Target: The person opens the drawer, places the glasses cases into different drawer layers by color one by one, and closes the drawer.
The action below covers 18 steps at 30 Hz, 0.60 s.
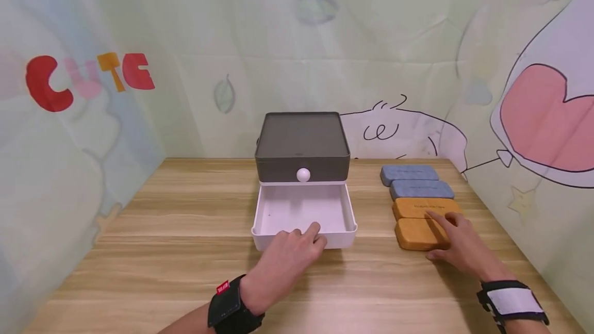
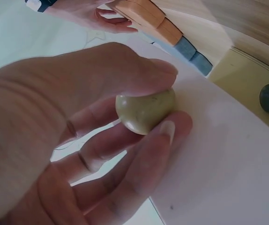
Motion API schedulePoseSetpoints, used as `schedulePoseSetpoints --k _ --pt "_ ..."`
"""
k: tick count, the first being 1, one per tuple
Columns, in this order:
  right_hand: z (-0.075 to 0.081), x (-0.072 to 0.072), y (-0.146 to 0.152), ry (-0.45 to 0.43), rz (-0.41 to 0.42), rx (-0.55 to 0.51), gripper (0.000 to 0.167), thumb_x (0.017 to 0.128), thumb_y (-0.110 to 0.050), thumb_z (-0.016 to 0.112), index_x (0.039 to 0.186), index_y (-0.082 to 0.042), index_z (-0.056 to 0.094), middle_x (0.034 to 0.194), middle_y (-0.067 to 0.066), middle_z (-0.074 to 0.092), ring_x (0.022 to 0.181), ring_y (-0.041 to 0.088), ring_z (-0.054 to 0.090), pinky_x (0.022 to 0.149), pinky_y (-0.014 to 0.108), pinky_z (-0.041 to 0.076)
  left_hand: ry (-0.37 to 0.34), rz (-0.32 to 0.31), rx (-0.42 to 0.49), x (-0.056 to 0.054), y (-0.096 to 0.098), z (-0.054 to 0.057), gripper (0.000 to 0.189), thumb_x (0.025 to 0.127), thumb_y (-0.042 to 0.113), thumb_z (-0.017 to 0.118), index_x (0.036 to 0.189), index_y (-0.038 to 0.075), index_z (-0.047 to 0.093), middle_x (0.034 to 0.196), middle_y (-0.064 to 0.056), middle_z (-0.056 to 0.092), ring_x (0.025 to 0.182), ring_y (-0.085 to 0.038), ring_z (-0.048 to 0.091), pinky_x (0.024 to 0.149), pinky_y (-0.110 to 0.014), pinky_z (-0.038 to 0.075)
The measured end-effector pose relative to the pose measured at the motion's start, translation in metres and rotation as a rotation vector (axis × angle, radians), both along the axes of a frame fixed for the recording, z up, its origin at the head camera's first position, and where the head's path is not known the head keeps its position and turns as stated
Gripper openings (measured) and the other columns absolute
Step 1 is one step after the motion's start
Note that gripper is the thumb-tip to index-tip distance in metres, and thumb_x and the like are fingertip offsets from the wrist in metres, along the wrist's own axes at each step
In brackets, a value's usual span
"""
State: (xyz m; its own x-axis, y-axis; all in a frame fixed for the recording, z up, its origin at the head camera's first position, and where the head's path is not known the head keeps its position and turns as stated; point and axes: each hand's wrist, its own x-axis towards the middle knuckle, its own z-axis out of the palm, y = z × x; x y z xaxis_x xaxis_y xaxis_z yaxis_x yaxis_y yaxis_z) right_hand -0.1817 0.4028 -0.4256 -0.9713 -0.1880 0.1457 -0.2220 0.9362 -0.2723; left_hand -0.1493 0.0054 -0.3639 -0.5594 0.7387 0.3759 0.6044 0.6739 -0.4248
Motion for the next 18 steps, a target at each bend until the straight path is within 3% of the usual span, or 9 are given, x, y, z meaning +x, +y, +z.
schedulePoseSetpoints --k 7,12,18 --pt "-0.001 -0.001 0.007 0.052 0.013 0.056 0.075 0.067 -0.023 0.094 0.131 -0.009 0.056 0.118 0.032 0.055 0.103 0.047 0.056 0.081 0.064 0.050 -0.025 -0.011 -0.009 0.006 0.002 0.000 0.007 0.089 0.019 0.075 0.096 0.021 0.073 0.087 0.007 0.059 0.057 -0.007 0.056 0.048 -0.021 0.046" --pt "0.001 -0.001 0.011 0.029 0.007 0.089 0.071 0.068 -0.029 0.094 0.125 -0.010 0.057 0.124 0.030 0.057 0.108 0.052 0.054 0.083 0.068 0.045 -0.016 -0.024 -0.006 0.010 0.004 -0.001 0.007 0.088 0.018 0.075 0.093 0.021 0.073 0.085 0.007 0.058 0.055 -0.006 0.053 0.047 -0.021 0.043" --pt "0.004 -0.003 0.014 0.002 0.015 0.114 0.075 0.069 -0.040 0.091 0.130 -0.010 0.058 0.131 0.030 0.060 0.110 0.054 0.052 0.082 0.069 0.040 0.046 -0.024 -0.002 0.016 0.005 -0.001 0.005 0.089 0.020 0.074 0.086 0.023 0.071 0.080 0.008 0.054 0.050 -0.006 0.048 0.044 -0.021 0.040"
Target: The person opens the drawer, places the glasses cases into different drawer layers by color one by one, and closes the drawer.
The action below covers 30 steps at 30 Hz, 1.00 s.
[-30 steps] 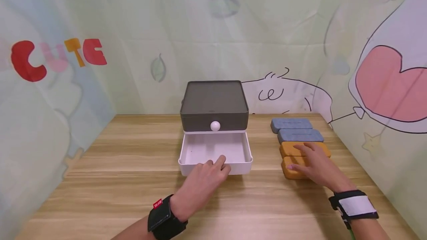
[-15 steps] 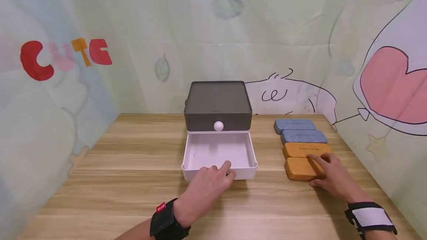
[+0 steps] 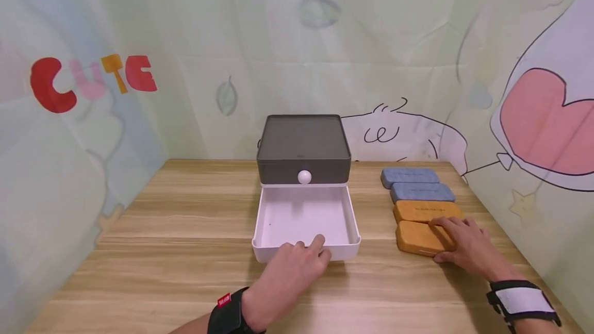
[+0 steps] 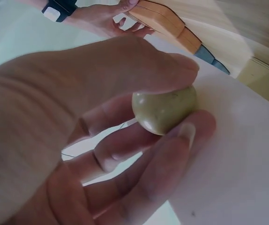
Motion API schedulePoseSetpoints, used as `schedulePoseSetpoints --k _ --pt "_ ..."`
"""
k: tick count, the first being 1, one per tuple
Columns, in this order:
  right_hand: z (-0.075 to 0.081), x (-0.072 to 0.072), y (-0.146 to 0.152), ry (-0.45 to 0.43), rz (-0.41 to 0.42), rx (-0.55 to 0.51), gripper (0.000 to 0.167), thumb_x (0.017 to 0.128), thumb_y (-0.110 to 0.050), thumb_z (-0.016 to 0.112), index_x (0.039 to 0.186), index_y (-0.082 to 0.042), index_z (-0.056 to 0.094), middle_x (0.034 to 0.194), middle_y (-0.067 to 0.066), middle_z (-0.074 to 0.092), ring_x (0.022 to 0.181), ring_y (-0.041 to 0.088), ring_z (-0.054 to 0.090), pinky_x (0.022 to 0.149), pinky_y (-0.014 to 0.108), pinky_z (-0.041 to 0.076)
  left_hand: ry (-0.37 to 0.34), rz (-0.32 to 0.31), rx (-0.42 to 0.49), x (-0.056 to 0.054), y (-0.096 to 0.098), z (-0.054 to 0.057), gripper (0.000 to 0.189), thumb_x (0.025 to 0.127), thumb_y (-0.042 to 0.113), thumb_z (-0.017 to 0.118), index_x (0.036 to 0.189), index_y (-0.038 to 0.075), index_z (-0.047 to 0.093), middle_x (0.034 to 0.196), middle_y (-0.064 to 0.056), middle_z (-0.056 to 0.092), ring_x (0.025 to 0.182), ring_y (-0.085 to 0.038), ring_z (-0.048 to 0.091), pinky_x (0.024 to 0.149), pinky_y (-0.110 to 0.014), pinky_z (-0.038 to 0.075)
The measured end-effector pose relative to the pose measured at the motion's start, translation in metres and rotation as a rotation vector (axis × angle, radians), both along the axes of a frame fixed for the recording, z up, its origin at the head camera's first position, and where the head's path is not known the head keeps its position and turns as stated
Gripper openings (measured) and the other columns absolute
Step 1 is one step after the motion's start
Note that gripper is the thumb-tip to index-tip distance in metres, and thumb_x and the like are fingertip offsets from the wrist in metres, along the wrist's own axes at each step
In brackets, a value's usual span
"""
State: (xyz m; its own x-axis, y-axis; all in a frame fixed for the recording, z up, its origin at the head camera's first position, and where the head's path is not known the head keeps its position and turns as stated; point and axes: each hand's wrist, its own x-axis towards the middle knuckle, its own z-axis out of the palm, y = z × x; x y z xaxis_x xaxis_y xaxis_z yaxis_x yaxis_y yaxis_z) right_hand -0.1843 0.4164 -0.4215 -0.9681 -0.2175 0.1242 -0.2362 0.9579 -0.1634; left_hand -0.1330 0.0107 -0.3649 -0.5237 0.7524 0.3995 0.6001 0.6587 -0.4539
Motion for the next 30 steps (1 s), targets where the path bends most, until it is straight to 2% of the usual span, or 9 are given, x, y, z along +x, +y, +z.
schedulePoseSetpoints --k 3,9,15,20,26,30 --pt "0.000 0.000 0.000 -0.004 0.010 0.000 0.078 0.070 -0.041 0.090 0.134 -0.011 0.058 0.133 0.029 0.061 0.115 0.053 0.053 0.082 0.068 0.040 0.032 -0.003 0.000 0.003 0.001 0.000 0.008 0.089 0.020 0.073 0.083 0.024 0.070 0.078 0.008 0.052 0.049 -0.006 0.048 0.044 -0.021 0.040" --pt "-0.003 0.003 -0.001 0.019 0.061 -0.016 0.074 0.074 -0.033 0.089 0.138 -0.013 0.058 0.129 0.026 0.062 0.118 0.047 0.058 0.084 0.064 0.040 0.058 -0.009 0.008 0.007 0.002 -0.002 0.011 0.088 0.018 0.072 0.079 0.024 0.069 0.076 0.008 0.050 0.047 -0.007 0.046 0.043 -0.022 0.038" --pt "-0.005 0.009 0.000 0.120 0.130 -0.014 0.072 0.075 -0.028 0.089 0.139 -0.016 0.059 0.125 0.020 0.063 0.113 0.040 0.061 0.082 0.058 0.042 0.075 -0.039 0.025 0.010 0.003 -0.003 0.013 0.085 0.017 0.073 0.076 0.023 0.067 0.074 0.008 0.049 0.046 -0.007 0.045 0.043 -0.022 0.038" --pt "-0.002 0.009 0.001 0.201 0.161 0.003 0.076 0.074 -0.023 0.089 0.142 -0.022 0.058 0.123 0.018 0.063 0.109 0.038 0.061 0.078 0.054 0.042 0.066 -0.040 0.011 0.013 0.003 -0.004 0.013 0.083 0.016 0.073 0.076 0.023 0.065 0.074 0.008 0.049 0.046 -0.007 0.045 0.043 -0.022 0.037" --pt "0.006 0.008 -0.004 0.302 0.190 0.010 0.081 0.070 -0.021 0.091 0.143 -0.024 0.057 0.122 0.014 0.062 0.107 0.035 0.060 0.076 0.045 0.035 0.055 -0.035 -0.014 0.015 0.003 -0.003 0.014 0.082 0.015 0.072 0.074 0.023 0.065 0.073 0.008 0.048 0.046 -0.007 0.045 0.042 -0.022 0.037" --pt "0.011 0.009 -0.011 0.321 0.176 -0.007 0.081 0.070 -0.022 0.091 0.143 -0.024 0.057 0.124 0.014 0.060 0.107 0.034 0.058 0.077 0.045 0.030 0.046 -0.036 -0.018 0.015 0.003 -0.003 0.015 0.082 0.014 0.072 0.074 0.024 0.065 0.073 0.008 0.048 0.046 -0.007 0.045 0.042 -0.023 0.037"
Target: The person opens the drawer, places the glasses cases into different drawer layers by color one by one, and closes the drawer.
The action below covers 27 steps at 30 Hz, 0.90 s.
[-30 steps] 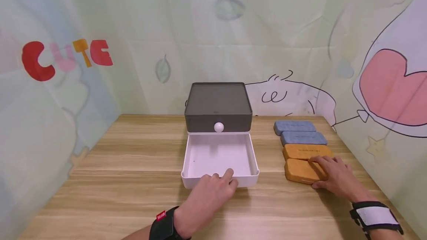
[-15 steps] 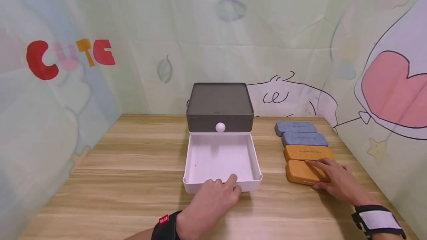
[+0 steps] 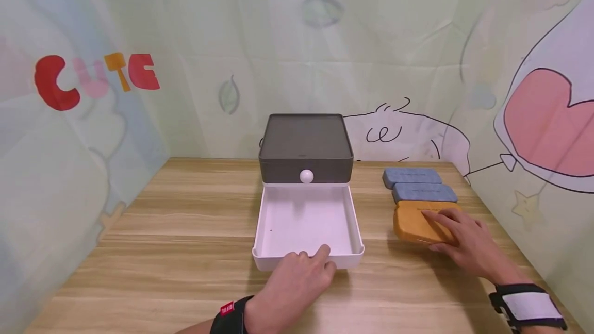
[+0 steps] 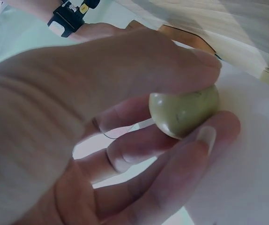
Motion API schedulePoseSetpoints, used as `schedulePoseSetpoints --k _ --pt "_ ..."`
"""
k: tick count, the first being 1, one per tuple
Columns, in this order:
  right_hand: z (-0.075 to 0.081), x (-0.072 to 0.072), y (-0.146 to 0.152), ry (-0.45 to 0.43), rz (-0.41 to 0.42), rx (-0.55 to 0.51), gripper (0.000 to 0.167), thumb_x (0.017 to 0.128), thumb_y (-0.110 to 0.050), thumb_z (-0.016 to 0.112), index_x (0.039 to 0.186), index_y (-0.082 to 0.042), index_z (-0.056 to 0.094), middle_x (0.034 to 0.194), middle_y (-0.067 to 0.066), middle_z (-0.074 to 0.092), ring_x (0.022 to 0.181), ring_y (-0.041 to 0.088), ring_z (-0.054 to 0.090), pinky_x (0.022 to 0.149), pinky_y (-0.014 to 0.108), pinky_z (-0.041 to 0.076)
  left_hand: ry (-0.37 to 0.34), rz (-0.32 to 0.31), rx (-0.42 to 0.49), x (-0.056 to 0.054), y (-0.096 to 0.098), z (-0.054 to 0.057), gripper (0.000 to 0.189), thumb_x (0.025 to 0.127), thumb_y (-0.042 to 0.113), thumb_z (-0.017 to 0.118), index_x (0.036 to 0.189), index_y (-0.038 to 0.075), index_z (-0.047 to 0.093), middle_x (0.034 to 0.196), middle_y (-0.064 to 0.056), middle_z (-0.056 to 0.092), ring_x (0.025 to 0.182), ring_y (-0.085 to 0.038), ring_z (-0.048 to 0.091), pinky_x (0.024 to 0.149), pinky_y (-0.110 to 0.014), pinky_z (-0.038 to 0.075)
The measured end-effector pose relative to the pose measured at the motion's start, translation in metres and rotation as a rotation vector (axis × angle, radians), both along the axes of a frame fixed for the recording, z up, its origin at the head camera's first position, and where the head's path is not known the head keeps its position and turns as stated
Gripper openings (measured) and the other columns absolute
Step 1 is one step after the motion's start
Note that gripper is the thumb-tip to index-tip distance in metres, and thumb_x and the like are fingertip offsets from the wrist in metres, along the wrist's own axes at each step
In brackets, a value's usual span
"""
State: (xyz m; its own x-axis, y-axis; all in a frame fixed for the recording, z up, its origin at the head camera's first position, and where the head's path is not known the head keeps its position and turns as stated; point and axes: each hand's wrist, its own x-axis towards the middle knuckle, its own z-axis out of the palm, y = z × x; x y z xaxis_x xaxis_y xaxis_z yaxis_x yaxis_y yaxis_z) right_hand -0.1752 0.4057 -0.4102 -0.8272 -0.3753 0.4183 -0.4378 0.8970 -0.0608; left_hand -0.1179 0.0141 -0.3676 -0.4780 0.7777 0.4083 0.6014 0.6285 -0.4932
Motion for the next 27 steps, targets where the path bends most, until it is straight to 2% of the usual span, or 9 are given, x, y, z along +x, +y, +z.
schedulePoseSetpoints --k 11,18,24,27 --pt "0.017 0.001 -0.021 -0.006 0.029 -0.056 0.084 0.072 -0.020 0.091 0.147 -0.023 0.055 0.126 0.013 0.059 0.107 0.035 0.058 0.085 0.043 0.034 0.007 -0.013 0.021 0.001 -0.001 -0.002 0.018 0.079 0.014 0.074 0.069 0.026 0.065 0.070 0.008 0.047 0.045 -0.006 0.045 0.041 -0.023 0.035" --pt "0.029 0.001 -0.035 0.055 0.063 -0.070 0.083 0.071 -0.024 0.092 0.146 -0.024 0.057 0.124 0.008 0.061 0.105 0.027 0.055 0.083 0.033 0.029 0.013 -0.011 0.024 0.001 -0.002 -0.003 0.019 0.076 0.013 0.074 0.067 0.027 0.064 0.069 0.008 0.046 0.045 -0.007 0.045 0.041 -0.024 0.035" --pt "0.043 0.002 -0.049 0.054 0.047 -0.082 0.081 0.072 -0.024 0.092 0.146 -0.027 0.057 0.123 0.007 0.060 0.105 0.026 0.055 0.081 0.037 0.036 0.010 -0.014 0.031 0.001 -0.001 -0.003 0.019 0.077 0.013 0.074 0.068 0.027 0.064 0.070 0.008 0.047 0.045 -0.007 0.045 0.041 -0.024 0.035" --pt "0.051 0.002 -0.059 0.065 0.068 -0.081 0.083 0.071 -0.021 0.093 0.146 -0.028 0.057 0.124 0.004 0.060 0.108 0.024 0.055 0.083 0.037 0.039 0.009 -0.010 0.027 0.002 -0.001 -0.002 0.019 0.078 0.013 0.074 0.068 0.027 0.065 0.070 0.008 0.047 0.046 -0.006 0.046 0.041 -0.023 0.035"
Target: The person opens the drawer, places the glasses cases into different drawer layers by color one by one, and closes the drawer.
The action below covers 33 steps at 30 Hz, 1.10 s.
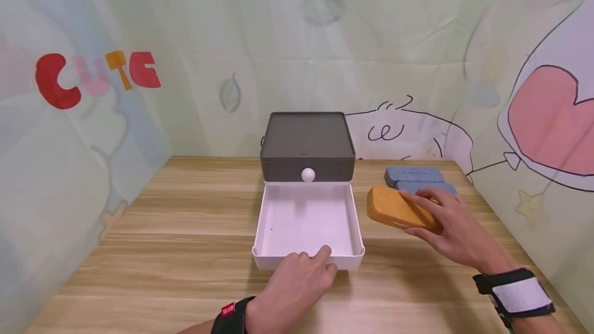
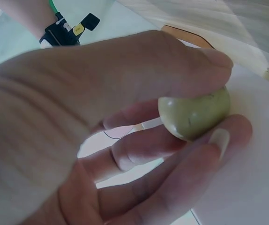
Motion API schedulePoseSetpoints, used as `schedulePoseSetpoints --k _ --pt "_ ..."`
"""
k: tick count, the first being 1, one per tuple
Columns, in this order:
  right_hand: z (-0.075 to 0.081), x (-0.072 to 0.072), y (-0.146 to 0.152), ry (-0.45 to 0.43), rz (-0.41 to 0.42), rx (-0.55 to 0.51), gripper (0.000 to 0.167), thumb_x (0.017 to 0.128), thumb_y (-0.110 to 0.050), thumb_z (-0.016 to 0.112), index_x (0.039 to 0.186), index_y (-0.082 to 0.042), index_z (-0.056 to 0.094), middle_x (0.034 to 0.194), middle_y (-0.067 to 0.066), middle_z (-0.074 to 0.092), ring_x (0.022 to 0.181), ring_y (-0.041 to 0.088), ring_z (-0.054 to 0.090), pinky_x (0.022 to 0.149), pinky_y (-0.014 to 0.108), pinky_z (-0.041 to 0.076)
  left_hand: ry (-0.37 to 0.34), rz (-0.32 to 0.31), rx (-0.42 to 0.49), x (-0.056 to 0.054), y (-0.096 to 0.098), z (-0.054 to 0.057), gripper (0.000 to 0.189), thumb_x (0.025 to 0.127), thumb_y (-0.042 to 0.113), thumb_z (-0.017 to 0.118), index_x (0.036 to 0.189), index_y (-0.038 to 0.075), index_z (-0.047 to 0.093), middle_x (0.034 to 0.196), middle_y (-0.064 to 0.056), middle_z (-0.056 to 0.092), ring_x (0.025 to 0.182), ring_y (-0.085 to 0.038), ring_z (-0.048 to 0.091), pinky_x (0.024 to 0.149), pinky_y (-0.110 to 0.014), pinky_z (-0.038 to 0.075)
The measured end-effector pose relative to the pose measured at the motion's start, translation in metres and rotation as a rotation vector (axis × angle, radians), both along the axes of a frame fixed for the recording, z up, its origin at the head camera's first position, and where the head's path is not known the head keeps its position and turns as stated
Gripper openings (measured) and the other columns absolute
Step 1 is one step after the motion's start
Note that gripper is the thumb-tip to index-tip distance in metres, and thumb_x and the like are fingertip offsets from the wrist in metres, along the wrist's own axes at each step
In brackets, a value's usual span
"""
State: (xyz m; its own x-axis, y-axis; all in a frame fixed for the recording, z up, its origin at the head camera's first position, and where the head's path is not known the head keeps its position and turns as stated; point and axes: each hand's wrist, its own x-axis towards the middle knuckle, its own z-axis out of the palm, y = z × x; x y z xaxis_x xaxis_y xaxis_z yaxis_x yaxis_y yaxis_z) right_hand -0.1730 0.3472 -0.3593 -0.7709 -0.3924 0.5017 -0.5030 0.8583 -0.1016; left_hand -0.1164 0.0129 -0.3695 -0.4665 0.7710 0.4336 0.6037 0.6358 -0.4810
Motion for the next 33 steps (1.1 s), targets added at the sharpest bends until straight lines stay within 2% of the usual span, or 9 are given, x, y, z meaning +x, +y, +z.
schedulePoseSetpoints --k 5,13,17,21,24,28,33 --pt "0.013 -0.001 -0.017 0.032 0.066 0.037 0.082 0.071 -0.024 0.092 0.146 -0.029 0.057 0.124 0.003 0.061 0.106 0.023 0.056 0.082 0.040 0.045 0.001 0.003 -0.013 0.001 0.000 0.001 0.017 0.079 0.015 0.074 0.070 0.027 0.067 0.071 0.008 0.047 0.046 -0.007 0.046 0.041 -0.023 0.035" --pt "0.029 -0.008 -0.047 0.023 0.133 0.029 0.077 0.074 -0.027 0.091 0.144 -0.031 0.059 0.124 0.004 0.062 0.108 0.024 0.054 0.084 0.042 0.041 -0.006 0.009 -0.042 0.001 0.000 0.002 0.013 0.082 0.018 0.074 0.074 0.027 0.070 0.072 0.008 0.049 0.048 -0.007 0.047 0.043 -0.023 0.036" --pt "0.032 -0.016 -0.063 0.041 0.184 0.038 0.077 0.072 -0.028 0.092 0.142 -0.030 0.060 0.123 0.005 0.063 0.108 0.025 0.056 0.087 0.046 0.045 -0.010 0.020 -0.062 0.001 0.001 0.003 0.011 0.084 0.021 0.073 0.076 0.028 0.071 0.072 0.009 0.050 0.048 -0.007 0.048 0.043 -0.022 0.036" --pt "0.034 -0.025 -0.078 0.040 0.240 0.062 0.075 0.074 -0.032 0.091 0.142 -0.028 0.061 0.122 0.005 0.063 0.110 0.021 0.056 0.090 0.042 0.041 -0.029 0.024 -0.062 0.001 0.001 0.003 0.011 0.085 0.021 0.073 0.077 0.028 0.071 0.073 0.009 0.050 0.048 -0.007 0.046 0.043 -0.022 0.035" --pt "0.037 -0.029 -0.087 0.026 0.265 0.077 0.074 0.076 -0.034 0.090 0.143 -0.027 0.060 0.122 0.005 0.063 0.111 0.020 0.057 0.090 0.042 0.040 -0.015 0.016 -0.042 0.001 0.001 0.002 0.013 0.085 0.020 0.073 0.074 0.028 0.071 0.072 0.009 0.050 0.047 -0.007 0.045 0.042 -0.021 0.033" --pt "0.040 -0.034 -0.097 0.019 0.291 0.094 0.072 0.079 -0.036 0.087 0.144 -0.027 0.058 0.123 0.005 0.063 0.111 0.021 0.058 0.090 0.043 0.040 0.022 0.006 -0.025 0.001 0.001 0.000 0.016 0.083 0.020 0.073 0.071 0.029 0.070 0.072 0.009 0.049 0.045 -0.007 0.043 0.041 -0.022 0.031" --pt "0.041 -0.037 -0.110 0.012 0.299 0.122 0.069 0.079 -0.040 0.086 0.143 -0.028 0.060 0.122 0.006 0.064 0.108 0.022 0.058 0.089 0.042 0.044 0.020 0.012 -0.042 0.001 0.001 0.001 0.014 0.083 0.022 0.072 0.073 0.030 0.071 0.073 0.009 0.051 0.045 -0.008 0.045 0.042 -0.022 0.031"
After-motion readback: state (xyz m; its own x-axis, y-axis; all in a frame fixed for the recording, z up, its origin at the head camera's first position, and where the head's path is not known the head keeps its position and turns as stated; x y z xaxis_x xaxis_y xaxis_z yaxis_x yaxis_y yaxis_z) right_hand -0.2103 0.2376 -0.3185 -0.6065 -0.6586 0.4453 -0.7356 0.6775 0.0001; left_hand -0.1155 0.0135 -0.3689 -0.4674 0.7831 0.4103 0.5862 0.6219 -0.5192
